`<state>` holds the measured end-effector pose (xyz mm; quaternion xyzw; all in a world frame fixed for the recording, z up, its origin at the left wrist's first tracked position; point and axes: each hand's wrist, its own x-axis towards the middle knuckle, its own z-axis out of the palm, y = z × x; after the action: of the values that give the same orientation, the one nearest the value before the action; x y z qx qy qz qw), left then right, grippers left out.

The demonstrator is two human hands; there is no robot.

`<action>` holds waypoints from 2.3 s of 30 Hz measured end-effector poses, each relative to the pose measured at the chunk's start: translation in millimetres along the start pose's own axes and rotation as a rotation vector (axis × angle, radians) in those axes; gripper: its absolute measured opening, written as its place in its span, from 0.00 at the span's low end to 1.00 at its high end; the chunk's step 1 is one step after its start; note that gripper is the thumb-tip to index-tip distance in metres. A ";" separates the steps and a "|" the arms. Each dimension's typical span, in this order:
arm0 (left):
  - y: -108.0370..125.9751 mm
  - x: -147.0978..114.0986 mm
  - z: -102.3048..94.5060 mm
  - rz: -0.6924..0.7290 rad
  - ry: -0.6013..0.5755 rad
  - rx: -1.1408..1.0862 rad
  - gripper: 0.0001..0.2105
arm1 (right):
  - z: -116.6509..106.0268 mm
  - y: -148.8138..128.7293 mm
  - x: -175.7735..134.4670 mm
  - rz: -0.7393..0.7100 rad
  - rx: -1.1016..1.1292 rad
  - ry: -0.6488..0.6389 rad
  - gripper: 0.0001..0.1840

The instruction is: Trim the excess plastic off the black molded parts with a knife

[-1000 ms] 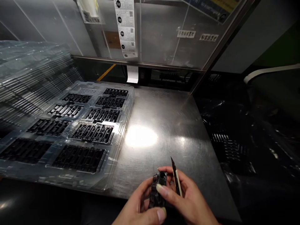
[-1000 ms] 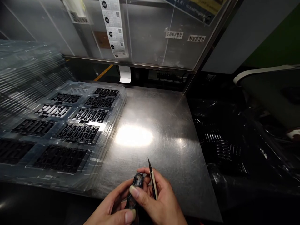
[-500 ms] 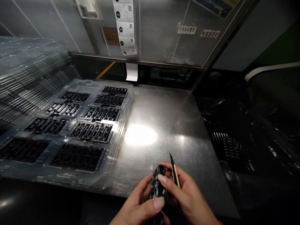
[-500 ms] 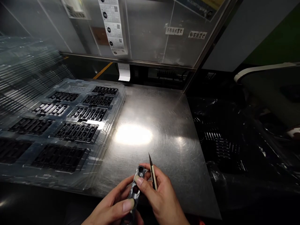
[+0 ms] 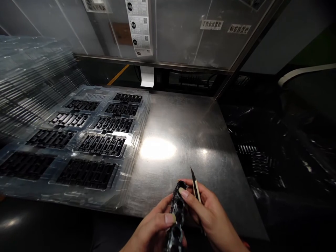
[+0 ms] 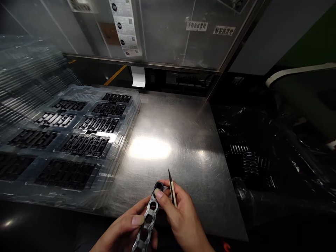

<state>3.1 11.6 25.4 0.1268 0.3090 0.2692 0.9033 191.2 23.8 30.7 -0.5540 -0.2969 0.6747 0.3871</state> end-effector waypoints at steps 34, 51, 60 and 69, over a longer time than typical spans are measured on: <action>-19.7 24.7 -36.4 0.138 0.209 0.129 0.36 | -47.9 -1.2 7.9 -0.284 -0.840 -0.129 0.22; -14.4 22.6 -23.3 0.095 0.315 0.197 0.39 | -61.6 1.3 11.1 -0.276 -0.936 -0.295 0.21; -13.8 21.5 -17.5 0.100 0.355 0.152 0.36 | -60.7 1.2 5.5 -0.227 -1.091 -0.261 0.21; -15.8 21.0 -13.7 0.106 0.390 0.112 0.36 | -59.1 7.5 0.3 -0.407 -1.144 -0.170 0.12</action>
<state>14.9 11.4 -1.8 0.1383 0.4856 0.3182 0.8024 247.4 18.5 12.0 -0.5503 -0.7416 0.3628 0.1244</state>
